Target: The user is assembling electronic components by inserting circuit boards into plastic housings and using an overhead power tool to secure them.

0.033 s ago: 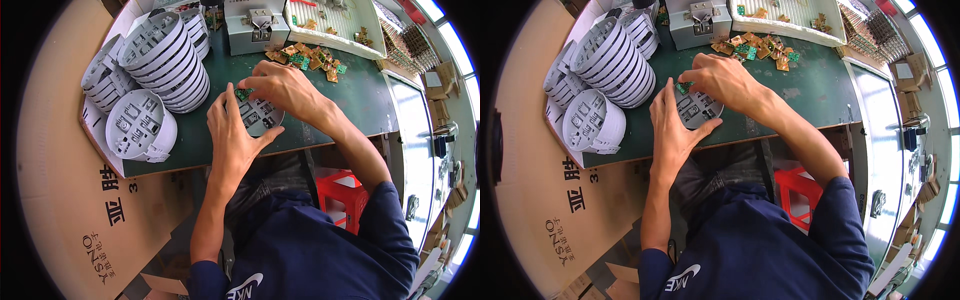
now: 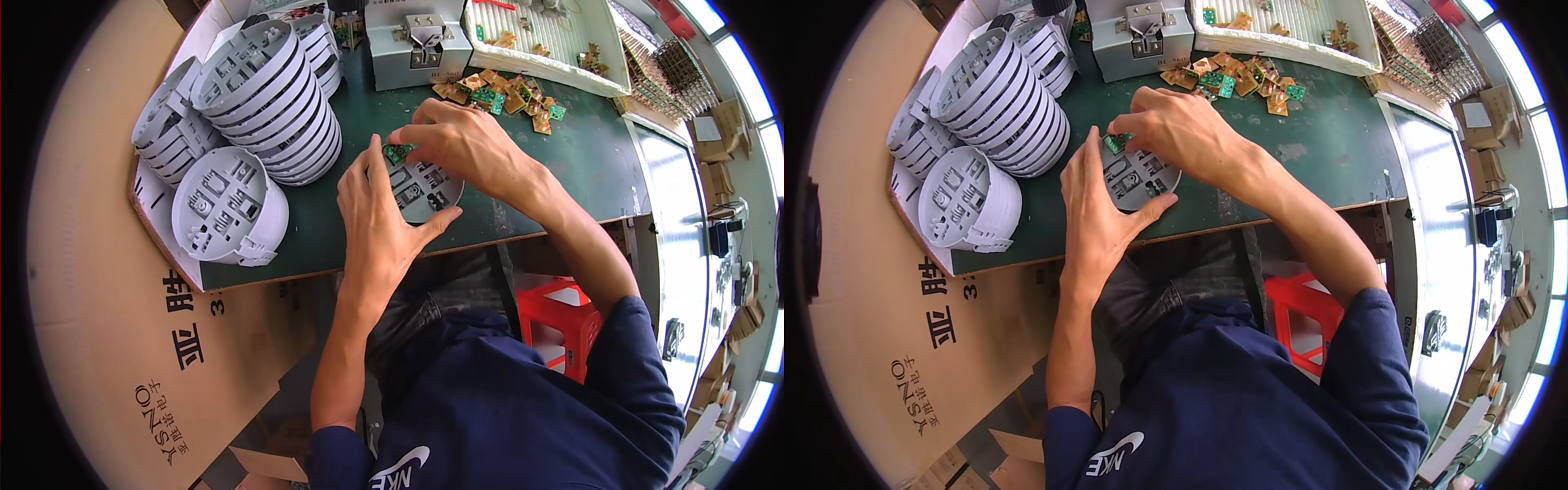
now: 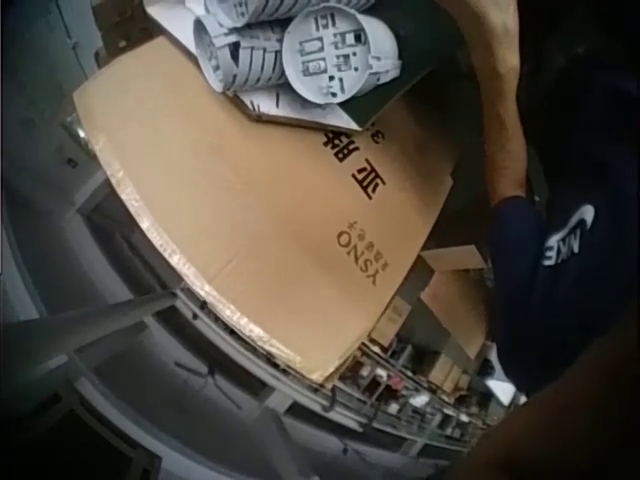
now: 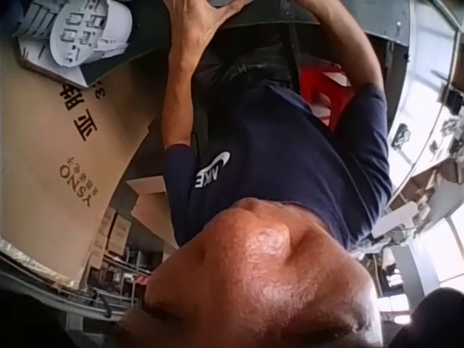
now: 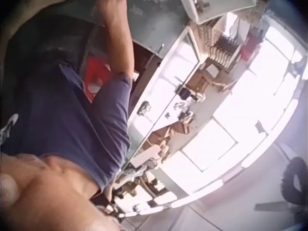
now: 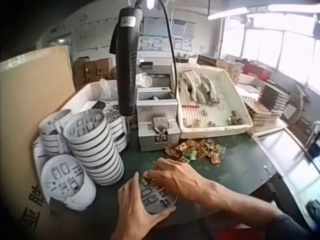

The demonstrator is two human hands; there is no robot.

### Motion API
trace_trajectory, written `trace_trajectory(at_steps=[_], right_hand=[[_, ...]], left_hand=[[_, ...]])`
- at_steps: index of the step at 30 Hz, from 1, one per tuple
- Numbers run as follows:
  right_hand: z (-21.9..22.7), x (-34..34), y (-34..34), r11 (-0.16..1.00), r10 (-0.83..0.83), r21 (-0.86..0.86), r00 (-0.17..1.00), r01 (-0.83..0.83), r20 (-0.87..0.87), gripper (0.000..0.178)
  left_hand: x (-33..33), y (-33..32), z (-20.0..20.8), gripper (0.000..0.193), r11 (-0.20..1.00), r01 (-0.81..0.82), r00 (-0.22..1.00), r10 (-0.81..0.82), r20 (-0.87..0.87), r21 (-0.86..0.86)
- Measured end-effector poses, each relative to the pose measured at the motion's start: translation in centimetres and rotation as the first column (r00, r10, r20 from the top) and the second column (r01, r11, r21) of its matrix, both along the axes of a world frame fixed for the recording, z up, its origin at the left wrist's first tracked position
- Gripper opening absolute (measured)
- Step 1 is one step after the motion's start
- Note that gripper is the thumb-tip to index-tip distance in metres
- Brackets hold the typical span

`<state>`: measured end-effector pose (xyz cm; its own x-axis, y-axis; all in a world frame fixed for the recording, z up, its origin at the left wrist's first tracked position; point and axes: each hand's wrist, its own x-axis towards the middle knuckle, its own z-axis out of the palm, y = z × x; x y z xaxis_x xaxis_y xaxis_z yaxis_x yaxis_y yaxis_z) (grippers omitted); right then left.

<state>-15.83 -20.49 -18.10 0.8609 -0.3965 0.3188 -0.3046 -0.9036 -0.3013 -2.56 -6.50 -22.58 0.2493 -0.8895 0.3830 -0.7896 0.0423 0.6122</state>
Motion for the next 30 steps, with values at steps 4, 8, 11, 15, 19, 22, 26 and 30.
trace_trajectory(at_steps=[4, 8, 11, 15, 19, 22, 26, 30], right_hand=[[-0.5, -0.2, 0.1, 0.999, -0.047, 0.023, 0.998, 0.046, 0.048, 0.032], [-1.5, -1.5, 0.1, 1.000, -0.015, -0.002, 0.996, 0.015, 0.089, 0.036], [-1.7, -1.9, 0.8, 0.999, 0.006, -0.044, 0.998, -0.003, 0.062, 0.037], [-1.2, -2.2, 1.4, 0.997, 0.025, -0.075, 0.999, -0.022, 0.044, 0.038], [-1.0, -2.3, 1.5, 0.999, 0.013, -0.032, 1.000, -0.012, 0.019, 0.043], [-0.9, -2.1, 2.0, 0.997, 0.027, -0.068, 0.999, -0.026, 0.024, 0.049], [-0.6, -2.2, 2.2, 0.998, 0.011, -0.067, 1.000, -0.011, 0.007, 0.041], [-0.9, -2.0, 1.9, 0.992, -0.022, 0.124, 1.000, 0.020, 0.014, 0.039]], left_hand=[[0.8, 0.0, -0.3, 0.110, 0.993, 0.084, 0.996, -0.086, -0.019, -0.084], [1.1, 0.0, -0.3, 0.097, 0.993, 0.086, 0.993, -0.078, 0.092, -0.086], [1.3, 0.1, 0.0, 0.091, 0.993, 0.101, 0.991, -0.096, 0.093, -0.055], [1.5, 0.2, 0.1, 0.090, 0.992, 0.113, 0.987, -0.107, 0.122, -0.050], [1.0, 0.2, 0.2, 0.092, 0.993, 0.095, 0.978, -0.081, 0.190, -0.067], [0.6, 0.1, -0.3, 0.095, 0.996, 0.045, 0.971, -0.025, 0.239, -0.077], [0.7, -0.1, -0.5, 0.093, 0.993, 0.025, 0.975, 0.000, 0.223, -0.112], [0.7, 0.0, -0.7, 0.091, 0.993, 0.026, 0.969, 0.002, 0.246, -0.113]])
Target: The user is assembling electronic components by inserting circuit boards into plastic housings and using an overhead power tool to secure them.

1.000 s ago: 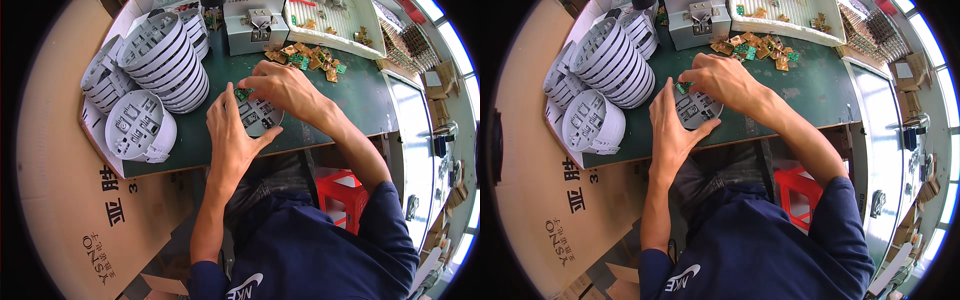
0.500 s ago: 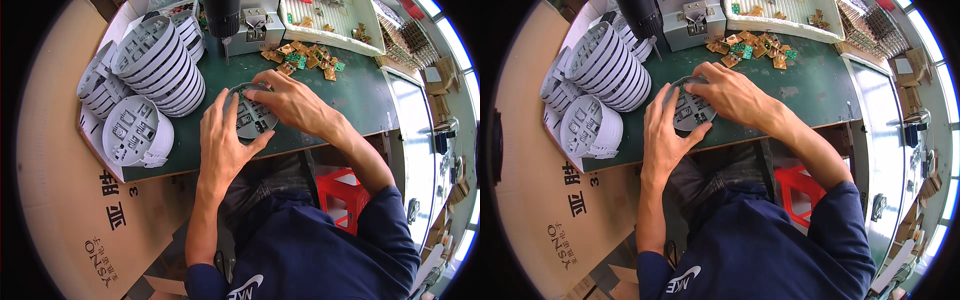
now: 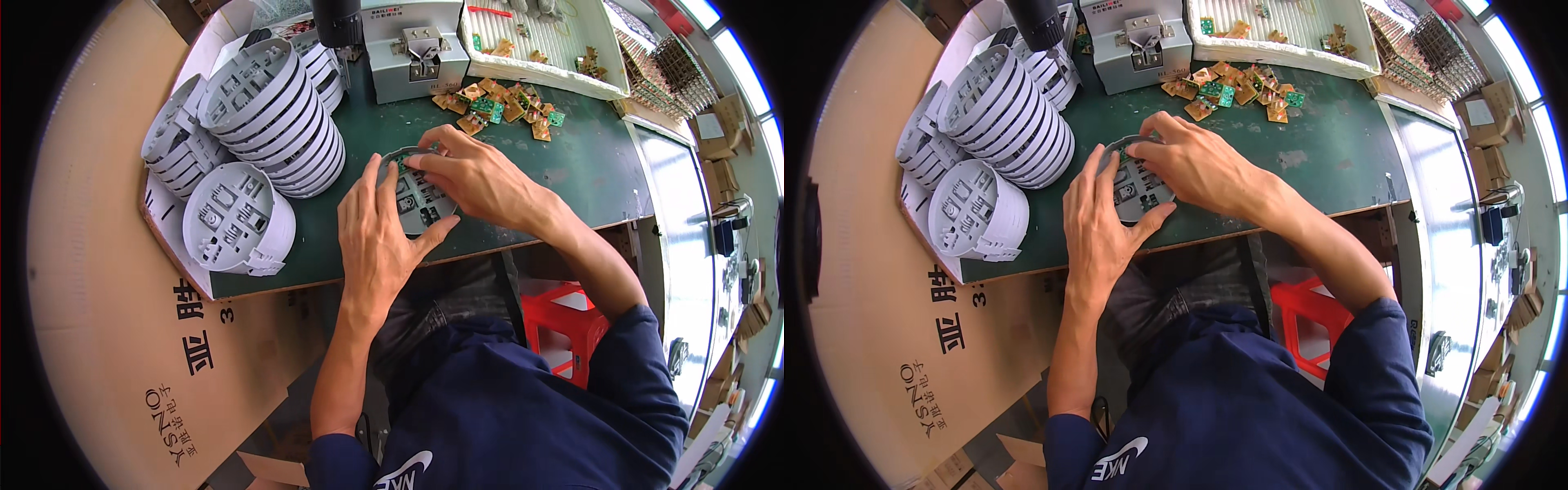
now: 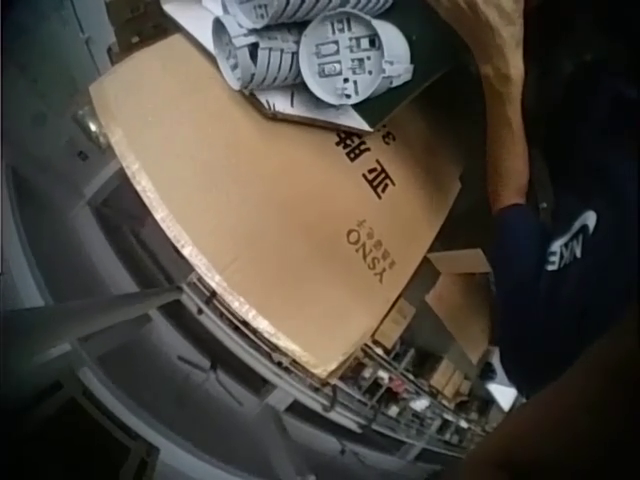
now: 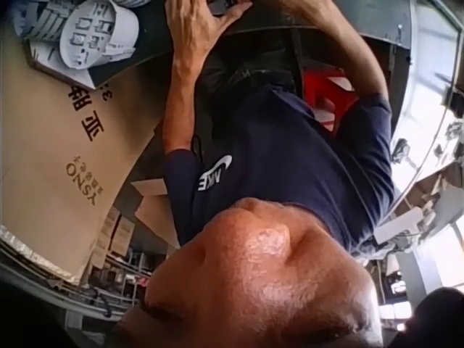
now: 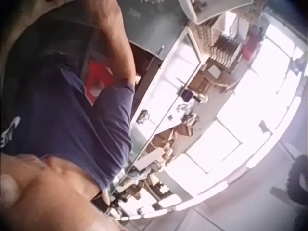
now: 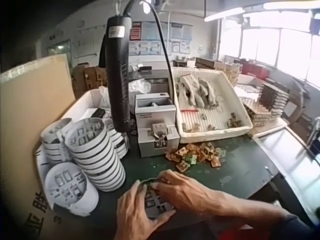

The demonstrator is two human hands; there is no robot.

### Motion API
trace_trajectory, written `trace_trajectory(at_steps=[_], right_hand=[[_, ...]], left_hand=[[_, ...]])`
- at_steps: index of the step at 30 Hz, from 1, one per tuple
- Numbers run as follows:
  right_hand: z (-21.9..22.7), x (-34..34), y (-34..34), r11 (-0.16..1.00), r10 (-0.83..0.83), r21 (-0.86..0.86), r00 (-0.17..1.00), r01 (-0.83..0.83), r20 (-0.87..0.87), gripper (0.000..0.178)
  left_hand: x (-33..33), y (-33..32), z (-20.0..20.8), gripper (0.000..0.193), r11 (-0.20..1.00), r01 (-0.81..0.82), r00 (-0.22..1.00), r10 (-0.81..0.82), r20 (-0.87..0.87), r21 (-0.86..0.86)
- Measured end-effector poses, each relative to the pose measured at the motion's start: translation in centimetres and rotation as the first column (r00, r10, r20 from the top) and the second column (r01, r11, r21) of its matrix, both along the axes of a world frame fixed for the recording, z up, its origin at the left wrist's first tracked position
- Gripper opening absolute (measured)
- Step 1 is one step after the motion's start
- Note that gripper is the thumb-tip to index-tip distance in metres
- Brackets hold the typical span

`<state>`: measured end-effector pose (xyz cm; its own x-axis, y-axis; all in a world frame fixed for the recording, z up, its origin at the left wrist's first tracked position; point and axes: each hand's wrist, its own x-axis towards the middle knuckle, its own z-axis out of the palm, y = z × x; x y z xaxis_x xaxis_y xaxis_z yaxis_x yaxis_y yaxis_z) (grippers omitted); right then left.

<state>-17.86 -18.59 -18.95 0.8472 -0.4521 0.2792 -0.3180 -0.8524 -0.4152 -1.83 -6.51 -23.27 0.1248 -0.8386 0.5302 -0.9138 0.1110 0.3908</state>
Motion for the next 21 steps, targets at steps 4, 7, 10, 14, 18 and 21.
trace_trajectory(at_steps=[4, 7, 10, 14, 18, 21], right_hand=[[-1.0, -0.2, -0.3, 0.995, 0.039, -0.091, 0.995, -0.031, 0.088, 0.045], [-0.2, -0.2, 0.3, 0.969, 0.016, -0.246, 1.000, -0.016, -0.001, 0.038], [0.0, -0.1, 0.0, 0.965, 0.021, -0.258, 0.998, -0.034, -0.054, 0.036], [-0.7, -0.5, -1.1, 0.998, 0.050, -0.025, 0.999, -0.049, 0.014, 0.041], [-0.8, -0.3, -2.4, 0.964, -0.035, 0.265, 0.980, -0.019, 0.196, 0.037], [0.1, 0.4, -2.3, 0.918, -0.165, 0.395, 0.946, 0.043, 0.279, 0.030]], left_hand=[[0.0, -0.2, 0.0, 0.092, 1.000, 0.001, 1.000, -0.001, -0.024, -0.011], [0.0, 0.0, 0.0, 0.093, 1.000, 0.004, 1.000, -0.004, -0.028, 0.003], [0.0, -0.1, 0.1, 0.093, 1.000, -0.004, 1.000, 0.004, -0.022, 0.004], [-0.1, -0.1, -0.1, 0.092, 1.000, -0.004, 0.999, 0.003, -0.038, -0.023], [0.1, 0.0, -0.2, 0.092, 1.000, -0.005, 1.000, 0.005, 0.003, -0.013], [0.1, 0.0, 0.0, 0.093, 1.000, -0.004, 0.999, 0.004, 0.032, -0.005]])
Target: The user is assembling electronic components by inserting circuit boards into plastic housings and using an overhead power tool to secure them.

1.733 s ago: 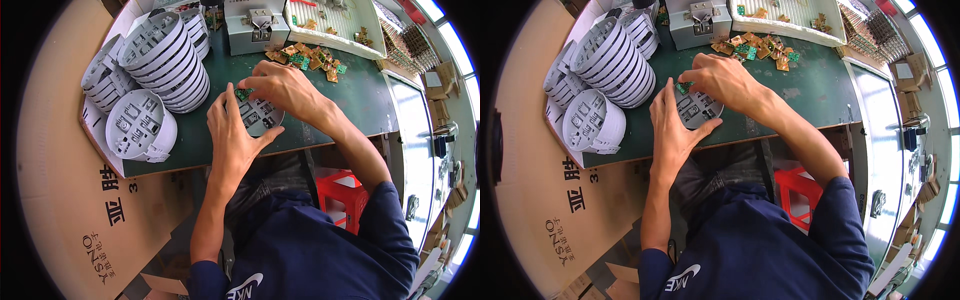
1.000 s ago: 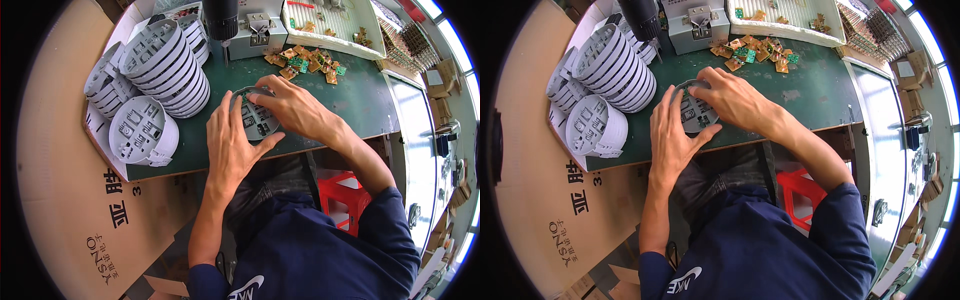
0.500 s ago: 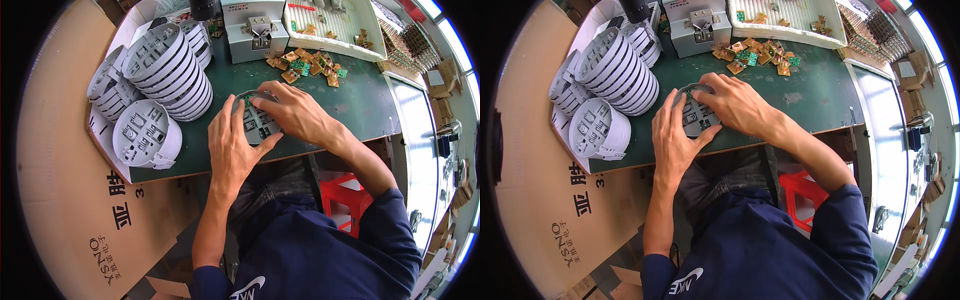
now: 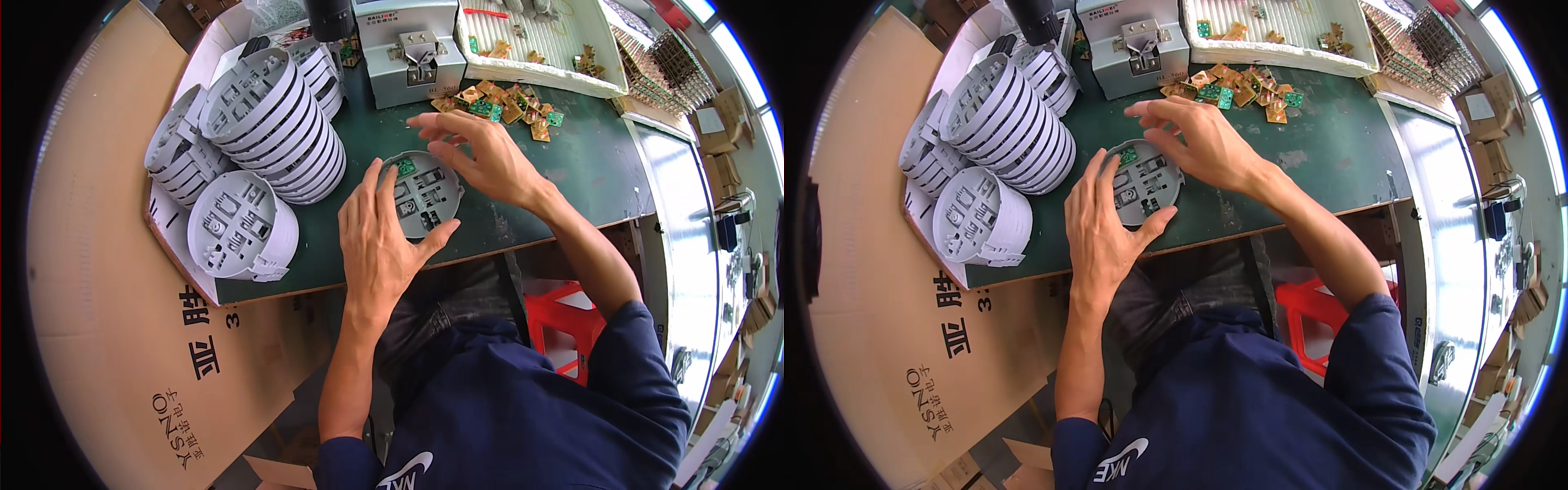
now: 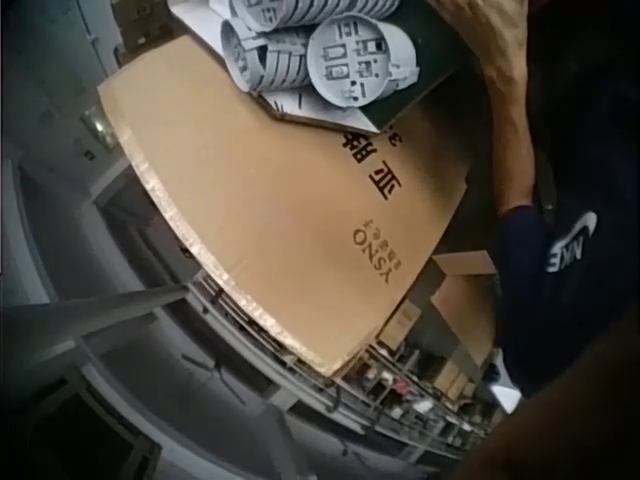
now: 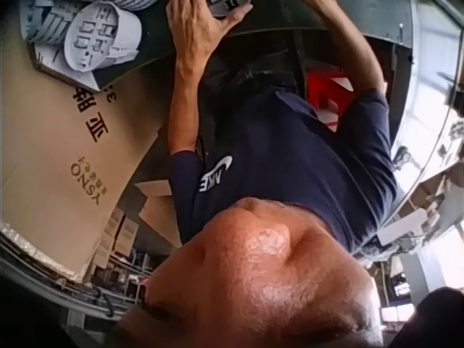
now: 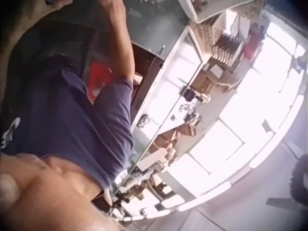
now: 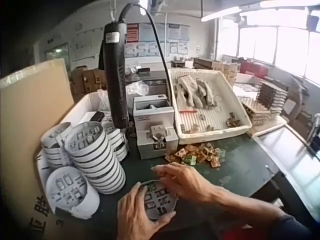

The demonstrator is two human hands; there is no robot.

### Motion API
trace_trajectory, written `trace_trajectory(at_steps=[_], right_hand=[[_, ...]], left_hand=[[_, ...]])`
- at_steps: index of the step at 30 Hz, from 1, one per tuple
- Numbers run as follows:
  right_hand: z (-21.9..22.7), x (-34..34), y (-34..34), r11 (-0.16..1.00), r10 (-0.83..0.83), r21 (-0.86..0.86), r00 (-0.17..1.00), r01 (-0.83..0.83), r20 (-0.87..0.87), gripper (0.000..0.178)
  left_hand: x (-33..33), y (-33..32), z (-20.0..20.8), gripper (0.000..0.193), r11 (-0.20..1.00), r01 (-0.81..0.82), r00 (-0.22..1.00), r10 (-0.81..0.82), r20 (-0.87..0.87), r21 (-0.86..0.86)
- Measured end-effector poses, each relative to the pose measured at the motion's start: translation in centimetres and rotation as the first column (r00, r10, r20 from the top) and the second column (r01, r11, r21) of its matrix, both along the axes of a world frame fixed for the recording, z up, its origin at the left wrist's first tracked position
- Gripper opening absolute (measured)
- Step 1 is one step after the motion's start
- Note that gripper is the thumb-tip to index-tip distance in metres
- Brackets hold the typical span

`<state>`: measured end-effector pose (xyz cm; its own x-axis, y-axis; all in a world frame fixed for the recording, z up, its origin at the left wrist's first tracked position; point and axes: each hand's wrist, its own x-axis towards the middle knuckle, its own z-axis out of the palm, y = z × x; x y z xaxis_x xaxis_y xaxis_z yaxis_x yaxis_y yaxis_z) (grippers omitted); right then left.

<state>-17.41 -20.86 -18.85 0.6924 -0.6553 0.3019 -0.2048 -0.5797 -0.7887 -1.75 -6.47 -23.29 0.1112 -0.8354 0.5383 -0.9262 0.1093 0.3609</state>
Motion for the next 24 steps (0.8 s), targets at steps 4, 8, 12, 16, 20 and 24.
trace_trajectory(at_steps=[4, 8, 12, 16, 20, 24], right_hand=[[-0.6, 0.2, -0.4, 0.895, 0.093, -0.426, 0.989, -0.134, -0.115, 0.025], [0.6, 0.5, -0.1, 0.856, 0.177, -0.434, 0.948, -0.281, -0.265, 0.042], [3.5, 1.6, -1.2, 0.719, 0.243, -0.424, 0.770, -0.552, -0.590, 0.040], [4.0, 2.6, -2.5, 0.497, 0.235, -0.475, 0.640, -0.726, -0.732, 0.032], [3.5, 3.0, -3.6, 0.300, 0.294, -0.559, 0.633, -0.773, -0.716, 0.029], [4.2, 2.0, -3.5, 0.185, 0.304, -0.646, 0.669, -0.740, -0.679, 0.032]], left_hand=[[0.0, -0.1, 0.4, 0.097, 1.000, 0.006, 1.000, -0.006, -0.011, -0.001], [0.5, 0.1, 0.8, 0.113, 0.995, 0.086, 0.964, -0.070, -0.257, 0.051], [2.0, 0.4, 1.4, 0.127, 0.970, 0.217, 0.897, -0.155, -0.413, 0.107], [2.8, 0.4, 1.7, 0.130, 0.947, 0.281, 0.858, -0.176, -0.482, 0.154], [2.9, 0.4, 1.9, 0.131, 0.931, 0.323, 0.854, -0.208, -0.478, 0.173], [2.9, 0.5, 1.4, 0.133, 0.936, 0.320, 0.857, -0.220, -0.466, 0.147]])
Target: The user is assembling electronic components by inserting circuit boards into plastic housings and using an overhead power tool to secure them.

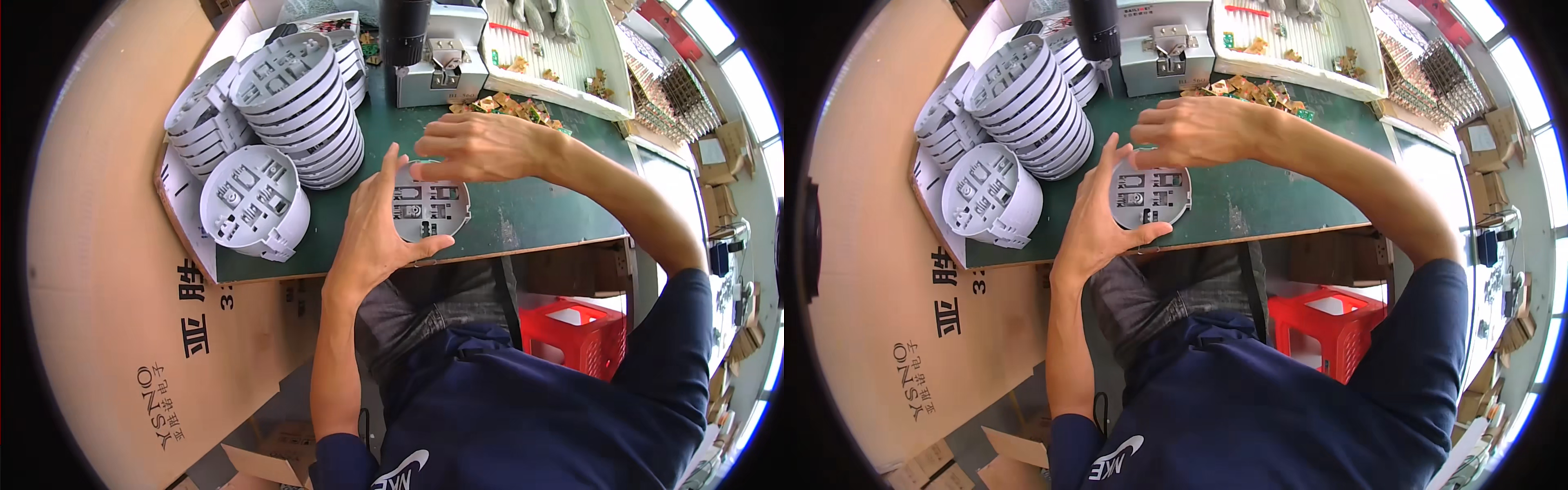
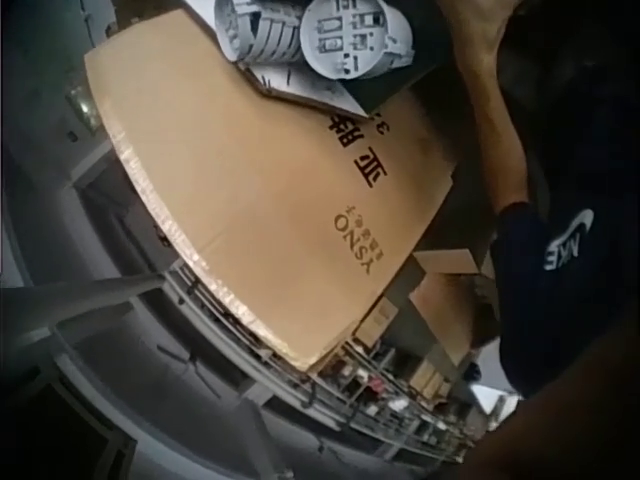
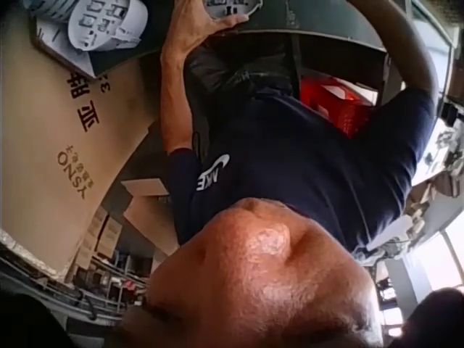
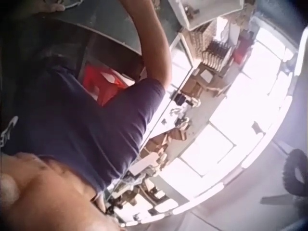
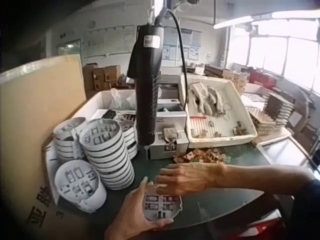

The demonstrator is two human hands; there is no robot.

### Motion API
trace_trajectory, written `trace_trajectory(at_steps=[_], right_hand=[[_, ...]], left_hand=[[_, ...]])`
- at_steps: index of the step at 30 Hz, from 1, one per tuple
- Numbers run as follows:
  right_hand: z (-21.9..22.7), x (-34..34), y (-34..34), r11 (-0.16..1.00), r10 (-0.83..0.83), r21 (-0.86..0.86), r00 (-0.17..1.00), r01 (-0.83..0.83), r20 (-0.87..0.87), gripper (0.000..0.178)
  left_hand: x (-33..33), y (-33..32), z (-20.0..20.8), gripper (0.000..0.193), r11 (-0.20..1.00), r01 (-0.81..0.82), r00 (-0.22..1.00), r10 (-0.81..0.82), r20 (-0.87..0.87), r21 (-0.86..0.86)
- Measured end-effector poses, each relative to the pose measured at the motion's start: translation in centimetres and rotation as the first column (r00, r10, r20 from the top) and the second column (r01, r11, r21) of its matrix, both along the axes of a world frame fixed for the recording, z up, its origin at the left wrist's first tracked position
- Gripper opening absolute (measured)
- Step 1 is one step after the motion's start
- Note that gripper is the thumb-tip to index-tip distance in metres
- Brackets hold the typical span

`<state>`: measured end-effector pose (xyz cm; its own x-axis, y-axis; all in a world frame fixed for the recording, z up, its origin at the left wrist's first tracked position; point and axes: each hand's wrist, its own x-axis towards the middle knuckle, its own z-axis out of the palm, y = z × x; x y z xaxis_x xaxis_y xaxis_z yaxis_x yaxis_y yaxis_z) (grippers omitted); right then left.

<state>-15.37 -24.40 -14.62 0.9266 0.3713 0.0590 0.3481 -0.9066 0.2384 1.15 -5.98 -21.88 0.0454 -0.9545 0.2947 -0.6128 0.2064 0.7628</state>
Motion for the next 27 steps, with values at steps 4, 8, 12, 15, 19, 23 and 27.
trace_trajectory(at_steps=[4, 8, 12, 15, 19, 23, 27], right_hand=[[1.2, -2.0, 1.8, 0.879, -0.234, 0.462, 0.953, 0.123, 0.192, 0.049], [-0.6, -4.2, 4.9, 0.824, -0.378, 0.553, 0.847, 0.123, 0.374, 0.051], [-3.0, -4.0, 6.1, 0.829, -0.371, 0.558, 0.777, 0.031, 0.508, 0.048], [-2.5, -4.0, 7.4, 0.727, -0.480, 0.679, 0.784, 0.104, 0.393, 0.050], [-3.5, -4.4, 9.1, 0.173, -0.653, 0.980, 0.756, 0.101, 0.037, 0.046], [-4.3, -4.9, 8.5, 0.019, -0.639, 0.993, 0.765, 0.114, -0.075, 0.045], [-4.8, -4.6, 8.5, -0.150, -0.583, 0.988, 0.810, -0.029, -0.064, 0.040]], left_hand=[[-0.9, 0.5, -0.4, 0.113, 0.975, -0.110, 0.993, 0.116, 0.024, -0.194], [-3.5, 0.8, 1.9, 0.050, 0.905, -0.272, 0.944, 0.185, -0.274, -0.327], [-4.9, 0.8, 2.4, 0.031, 0.930, -0.304, 0.857, 0.172, -0.486, -0.207], [-5.1, 1.0, 2.5, 0.027, 0.947, -0.286, 0.795, 0.149, -0.587, -0.146], [-5.3, 1.2, 2.3, 0.025, 0.944, -0.278, 0.837, 0.147, -0.527, -0.178], [-5.7, 1.2, 2.7, 0.024, 0.915, -0.330, 0.836, 0.169, -0.522, -0.232], [-4.9, 1.0, 1.7, 0.023, 0.830, -0.343, 0.925, 0.218, -0.311, -0.440]])
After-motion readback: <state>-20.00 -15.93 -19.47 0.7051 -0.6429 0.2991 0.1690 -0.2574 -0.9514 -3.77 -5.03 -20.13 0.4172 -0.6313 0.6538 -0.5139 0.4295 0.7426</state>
